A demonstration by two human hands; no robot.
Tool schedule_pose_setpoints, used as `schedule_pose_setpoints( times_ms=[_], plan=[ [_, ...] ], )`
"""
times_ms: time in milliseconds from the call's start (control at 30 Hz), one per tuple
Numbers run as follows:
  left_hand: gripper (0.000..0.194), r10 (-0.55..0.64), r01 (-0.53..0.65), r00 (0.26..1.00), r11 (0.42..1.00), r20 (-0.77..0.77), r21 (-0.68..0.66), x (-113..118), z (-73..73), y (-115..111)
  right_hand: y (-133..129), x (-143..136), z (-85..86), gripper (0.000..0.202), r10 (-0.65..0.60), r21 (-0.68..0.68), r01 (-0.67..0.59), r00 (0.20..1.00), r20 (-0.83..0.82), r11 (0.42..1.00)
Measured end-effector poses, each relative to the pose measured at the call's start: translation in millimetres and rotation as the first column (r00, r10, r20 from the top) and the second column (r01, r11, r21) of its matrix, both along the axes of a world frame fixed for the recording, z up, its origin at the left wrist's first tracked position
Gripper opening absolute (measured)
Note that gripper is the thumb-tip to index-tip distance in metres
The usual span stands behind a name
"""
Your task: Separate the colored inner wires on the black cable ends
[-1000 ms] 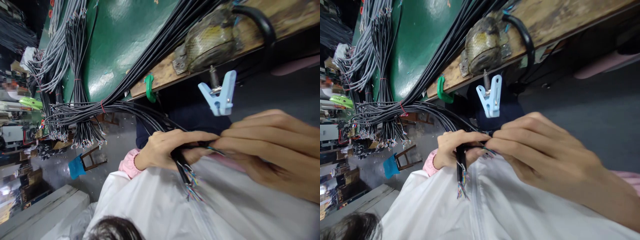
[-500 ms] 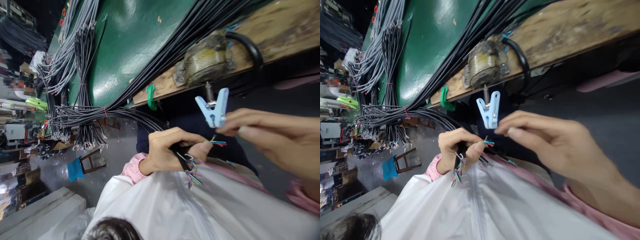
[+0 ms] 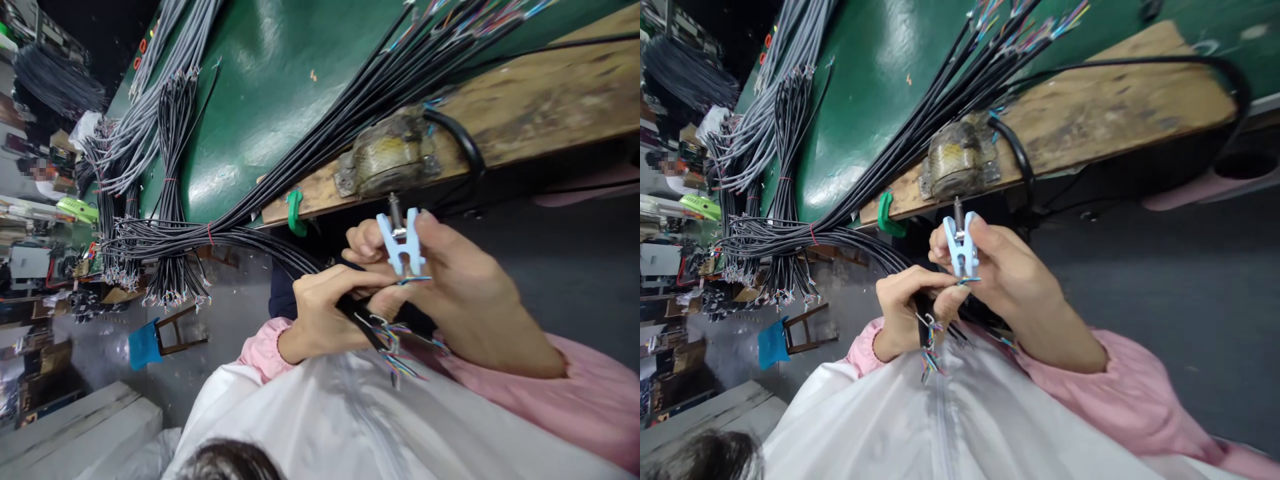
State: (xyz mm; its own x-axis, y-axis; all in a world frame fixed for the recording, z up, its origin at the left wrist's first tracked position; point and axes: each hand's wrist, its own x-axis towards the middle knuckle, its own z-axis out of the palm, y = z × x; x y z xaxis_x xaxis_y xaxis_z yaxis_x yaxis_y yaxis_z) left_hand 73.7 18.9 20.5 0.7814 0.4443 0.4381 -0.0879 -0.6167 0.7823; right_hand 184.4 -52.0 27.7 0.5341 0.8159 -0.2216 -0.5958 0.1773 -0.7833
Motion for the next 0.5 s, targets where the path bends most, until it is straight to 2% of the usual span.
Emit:
schedule_pose_setpoints(
  times_ms=[100, 267, 333, 433, 500],
  plan=[
    [0.034, -0.002, 0.001, 0.999, 1.000, 0.040, 0.028, 2.3, 1.3, 1.0, 0.3, 0.2, -4.4, 0.071, 0.040, 0.018, -0.039, 0.998, -0.039, 0.999],
    [0.034, -0.047, 0.052, 0.993, 0.998, -0.104, 0.043, -3.4, -7.9, 2.0, -1.0, 6.3, -24.2, 0.074, 0.093, 0.003, -0.093, 0.995, -0.042, 0.996],
    [0.031, -0.068, 0.074, 0.994, 0.995, -0.084, 0.063, -5.9, -10.6, 2.8, -5.3, 8.4, -34.2, 0.072, 0.094, -0.002, -0.094, 0.995, -0.033, 0.996],
    [0.028, -0.127, 0.120, 0.991, 0.985, 0.046, 0.126, -7.0, -5.7, 8.3, -19.3, 6.1, -42.0, 0.061, 0.076, -0.010, -0.076, 0.997, -0.006, 0.997],
    [0.035, -0.248, 0.239, 0.968, 0.959, 0.046, 0.153, -6.2, 3.8, 17.2, -32.8, 0.8, -39.8, 0.052, 0.059, -0.014, -0.058, 0.998, 0.011, 0.998]
  ],
)
